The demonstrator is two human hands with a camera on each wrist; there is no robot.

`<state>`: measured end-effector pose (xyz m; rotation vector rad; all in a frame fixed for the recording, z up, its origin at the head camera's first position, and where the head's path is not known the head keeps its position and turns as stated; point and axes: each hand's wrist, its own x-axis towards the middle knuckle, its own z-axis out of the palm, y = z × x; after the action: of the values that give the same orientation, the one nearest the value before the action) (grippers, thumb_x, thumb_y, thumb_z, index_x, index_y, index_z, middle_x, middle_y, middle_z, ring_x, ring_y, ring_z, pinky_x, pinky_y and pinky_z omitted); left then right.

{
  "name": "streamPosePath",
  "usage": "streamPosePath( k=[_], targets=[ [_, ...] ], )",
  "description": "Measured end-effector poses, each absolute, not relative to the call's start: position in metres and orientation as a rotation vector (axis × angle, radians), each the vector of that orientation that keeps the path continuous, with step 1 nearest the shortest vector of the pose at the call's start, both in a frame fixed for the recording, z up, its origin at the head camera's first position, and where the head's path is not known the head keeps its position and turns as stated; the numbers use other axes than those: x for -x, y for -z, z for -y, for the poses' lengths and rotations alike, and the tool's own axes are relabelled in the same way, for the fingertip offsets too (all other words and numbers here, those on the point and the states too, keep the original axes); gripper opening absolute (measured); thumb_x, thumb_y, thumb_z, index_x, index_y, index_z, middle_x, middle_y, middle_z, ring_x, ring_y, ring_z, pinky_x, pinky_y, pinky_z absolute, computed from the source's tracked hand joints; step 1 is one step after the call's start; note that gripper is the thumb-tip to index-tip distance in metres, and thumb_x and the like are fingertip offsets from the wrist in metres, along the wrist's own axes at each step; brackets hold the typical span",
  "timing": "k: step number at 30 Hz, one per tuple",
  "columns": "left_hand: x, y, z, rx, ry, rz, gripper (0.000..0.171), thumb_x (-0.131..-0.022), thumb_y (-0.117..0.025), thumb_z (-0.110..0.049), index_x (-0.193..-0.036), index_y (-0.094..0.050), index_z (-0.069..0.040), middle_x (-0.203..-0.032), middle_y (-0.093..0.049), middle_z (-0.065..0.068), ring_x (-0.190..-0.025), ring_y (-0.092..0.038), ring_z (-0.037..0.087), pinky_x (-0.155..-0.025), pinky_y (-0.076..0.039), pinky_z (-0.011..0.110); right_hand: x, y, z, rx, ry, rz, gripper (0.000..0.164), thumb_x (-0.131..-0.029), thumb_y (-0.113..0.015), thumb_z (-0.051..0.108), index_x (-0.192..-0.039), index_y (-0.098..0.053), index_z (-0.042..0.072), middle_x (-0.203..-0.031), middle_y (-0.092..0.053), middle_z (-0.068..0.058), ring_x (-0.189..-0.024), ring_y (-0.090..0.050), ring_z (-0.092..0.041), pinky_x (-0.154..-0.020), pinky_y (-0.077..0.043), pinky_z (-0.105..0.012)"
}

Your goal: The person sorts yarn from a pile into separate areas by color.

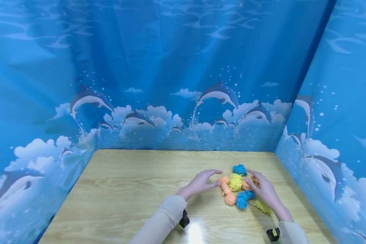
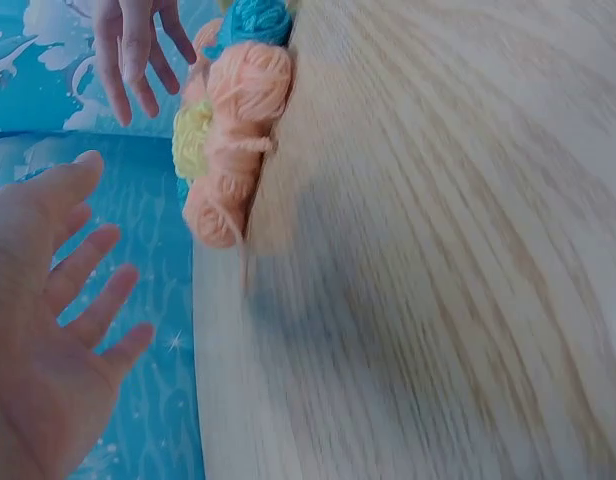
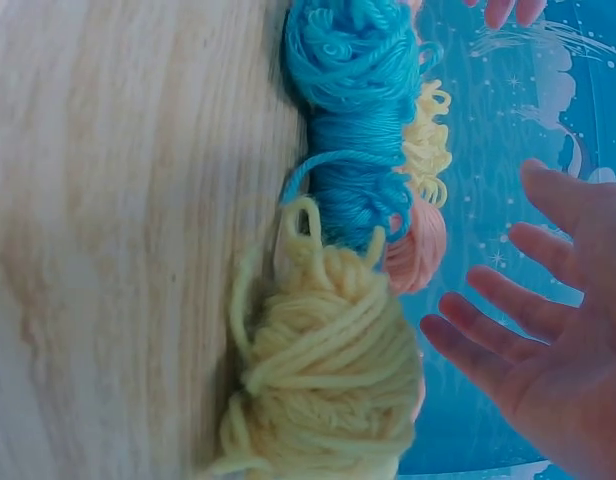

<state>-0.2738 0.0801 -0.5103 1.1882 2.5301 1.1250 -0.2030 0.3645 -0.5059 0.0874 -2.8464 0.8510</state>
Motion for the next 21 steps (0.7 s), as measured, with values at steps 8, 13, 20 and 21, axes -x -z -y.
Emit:
streamPosePath(
  k=[8,13,20,21],
  targets=[
    [0.273,0.513,-0.100,-1.299,-1.060,-2.496,0.042,-0.099,-0.068,-0.021,-0.140,-0.060,-0.017,-0.141,-0.061,-0.003,-0.133,-0.054,0.015,-0.114,-0.041,0.033,0.203,0.510,-0.366,-0.131,-0.845,2.843,0.054,-0.102,-0.063,0.026,-0.147,-0.049,0.001,-0.141,-0.053,-0.029,-0.119,-0.057,-0.049,-0.092,-0.053,-0.060],
    [0.272,0.515,-0.111,-1.354,-0.962,-2.506,0.039,-0.097,-0.071,-0.015,-0.135,-0.064,-0.017,-0.136,-0.064,-0.004,-0.127,-0.057,0.013,-0.109,-0.044,0.028,0.204,0.513,-0.366,-0.174,-0.834,2.840,0.050,-0.100,-0.066,0.019,-0.144,-0.052,-0.002,-0.137,-0.057,-0.028,-0.115,-0.060,-0.047,-0.090,-0.054,-0.059],
    [0.272,0.518,-0.118,-1.405,-0.798,-2.580,0.037,-0.092,-0.074,-0.010,-0.129,-0.069,-0.018,-0.127,-0.068,-0.008,-0.121,-0.057,0.010,-0.107,-0.043,0.025,0.204,0.513,-0.366,-0.185,-0.820,2.853,0.048,-0.097,-0.069,0.015,-0.140,-0.056,-0.002,-0.128,-0.062,-0.026,-0.101,-0.065,-0.036,-0.080,-0.056,-0.053],
    [0.272,0.519,-0.118,-1.413,-0.782,-2.586,0.036,-0.092,-0.075,-0.010,-0.127,-0.071,-0.019,-0.125,-0.069,-0.009,-0.121,-0.057,0.010,-0.107,-0.043,0.025,0.204,0.513,-0.366,-0.182,-0.817,2.860,0.048,-0.097,-0.069,0.015,-0.140,-0.056,-0.002,-0.127,-0.063,-0.025,-0.100,-0.065,-0.035,-0.079,-0.055,-0.051]
  ],
)
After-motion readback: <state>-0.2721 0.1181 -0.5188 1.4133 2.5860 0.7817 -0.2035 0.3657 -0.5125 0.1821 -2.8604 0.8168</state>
